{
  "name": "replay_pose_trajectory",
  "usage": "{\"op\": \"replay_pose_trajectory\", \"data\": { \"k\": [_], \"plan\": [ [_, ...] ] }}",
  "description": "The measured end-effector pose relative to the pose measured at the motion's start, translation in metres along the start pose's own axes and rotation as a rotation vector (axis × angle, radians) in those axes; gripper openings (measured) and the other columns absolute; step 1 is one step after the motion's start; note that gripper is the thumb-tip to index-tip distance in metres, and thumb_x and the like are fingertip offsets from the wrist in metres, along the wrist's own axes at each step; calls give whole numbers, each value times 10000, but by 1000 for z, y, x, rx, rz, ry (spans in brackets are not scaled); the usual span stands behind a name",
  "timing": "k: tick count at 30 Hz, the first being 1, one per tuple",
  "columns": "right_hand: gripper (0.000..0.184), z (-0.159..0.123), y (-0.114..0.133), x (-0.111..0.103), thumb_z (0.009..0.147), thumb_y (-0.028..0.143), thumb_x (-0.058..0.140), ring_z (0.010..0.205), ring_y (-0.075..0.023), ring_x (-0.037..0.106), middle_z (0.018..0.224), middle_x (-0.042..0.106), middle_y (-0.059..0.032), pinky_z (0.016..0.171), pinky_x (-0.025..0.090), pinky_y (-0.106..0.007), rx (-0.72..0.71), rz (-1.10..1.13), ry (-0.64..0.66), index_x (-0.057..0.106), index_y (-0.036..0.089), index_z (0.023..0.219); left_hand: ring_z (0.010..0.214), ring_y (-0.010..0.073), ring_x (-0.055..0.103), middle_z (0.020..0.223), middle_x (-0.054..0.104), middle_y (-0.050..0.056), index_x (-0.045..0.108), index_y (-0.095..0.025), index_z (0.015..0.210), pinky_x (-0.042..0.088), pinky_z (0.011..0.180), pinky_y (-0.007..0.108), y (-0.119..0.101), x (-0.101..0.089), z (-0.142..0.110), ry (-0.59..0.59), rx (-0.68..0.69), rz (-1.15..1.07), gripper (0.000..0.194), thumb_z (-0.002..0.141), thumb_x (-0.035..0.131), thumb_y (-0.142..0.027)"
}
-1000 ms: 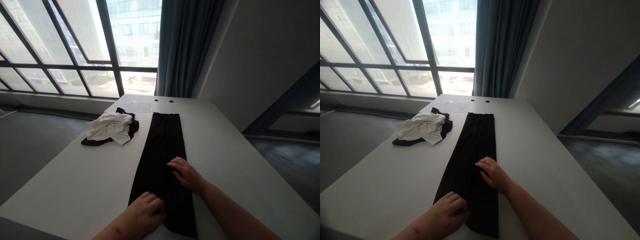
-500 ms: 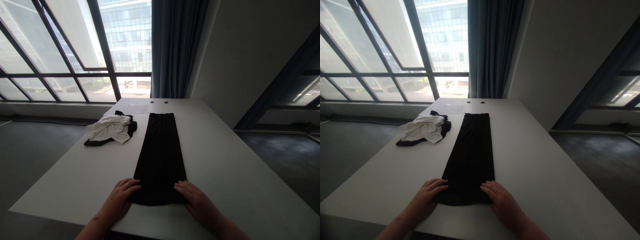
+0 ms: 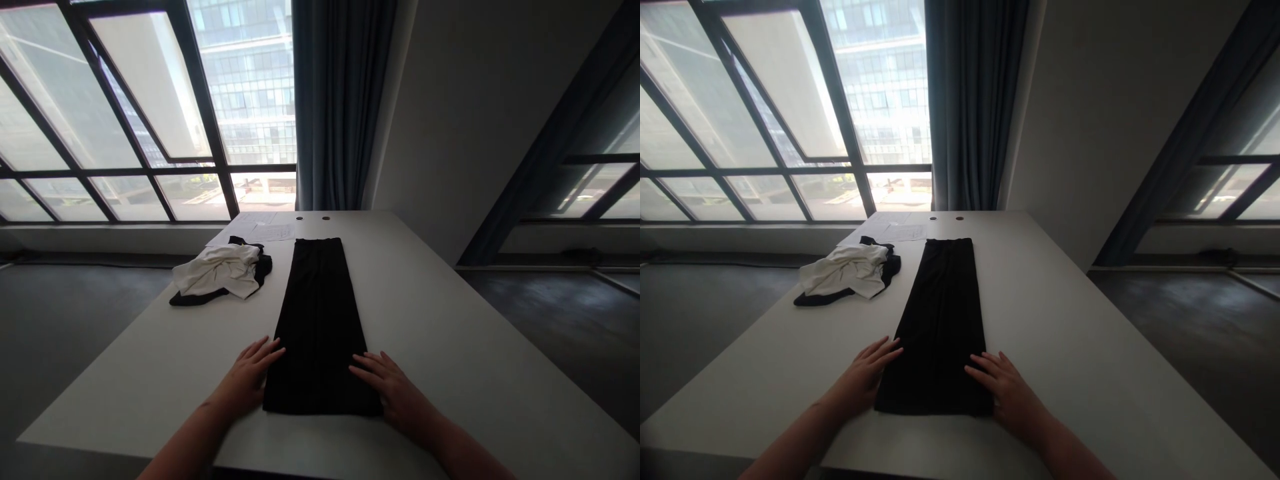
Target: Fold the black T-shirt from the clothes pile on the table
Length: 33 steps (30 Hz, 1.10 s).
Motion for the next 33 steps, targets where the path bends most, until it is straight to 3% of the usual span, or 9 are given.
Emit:
{"op": "replay_pose_trajectory", "data": {
  "k": [4,9,15,20,25,29,33],
  "plan": [
    [611,17,6,-5,946,210,541,1557,-320,304,1656,403,-80,1267,158,-646,70,-20,-53,518,336,1544,1554,320,312,1663,400,19,488,-351,1550,341,1241,567,3,-2,16,0,-23,16,725,868,633,-152],
    [711,21,17,-7,901,211,598,1601,-339,132,1715,271,-38,1257,79,-677,-18,-39,28,452,384,1575,1579,330,244,1699,325,48,458,-308,1576,316,1254,552,4,-6,33,-46,-73,42,709,897,636,-208],
    [816,18,24,-11,799,190,656,1591,-342,177,1708,272,-44,1257,64,-668,-59,-11,131,461,376,1569,1582,312,248,1696,328,9,468,-363,1562,186,1292,567,-11,-12,39,142,172,49,757,846,690,-256],
    [869,10,21,-10,783,116,591,1599,-308,138,1708,253,-3,1269,73,-638,-71,5,137,418,405,1584,1546,328,336,1683,346,29,464,-368,1566,169,1293,574,-24,-12,30,216,221,29,826,788,729,-279],
    [910,-2,14,-10,724,63,552,1593,-300,167,1693,285,-12,1272,100,-635,-74,22,140,450,381,1571,1560,335,295,1703,291,9,419,-403,1583,216,1278,587,-38,-6,6,253,232,34,937,721,719,-189],
    [962,-10,14,-12,671,-11,462,1591,-272,179,1671,335,17,1273,118,-639,-81,34,120,484,384,1549,1564,302,292,1688,319,-16,375,-442,1592,221,1267,621,-55,-5,-14,229,234,3,861,824,646,-164],
    [957,-19,24,-12,678,-28,439,1591,-269,177,1665,348,12,1276,135,-638,-53,44,128,493,370,1546,1551,297,322,1671,359,13,358,-405,1609,253,1265,597,-72,-9,-24,206,284,-25,771,910,632,-228]
  ]
}}
Point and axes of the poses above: each hand's wrist, its own z-axis towards the middle knuckle, its own x-axis out of the palm, y = z × x, the point moved 3 cm from there along z, towards the middle knuckle
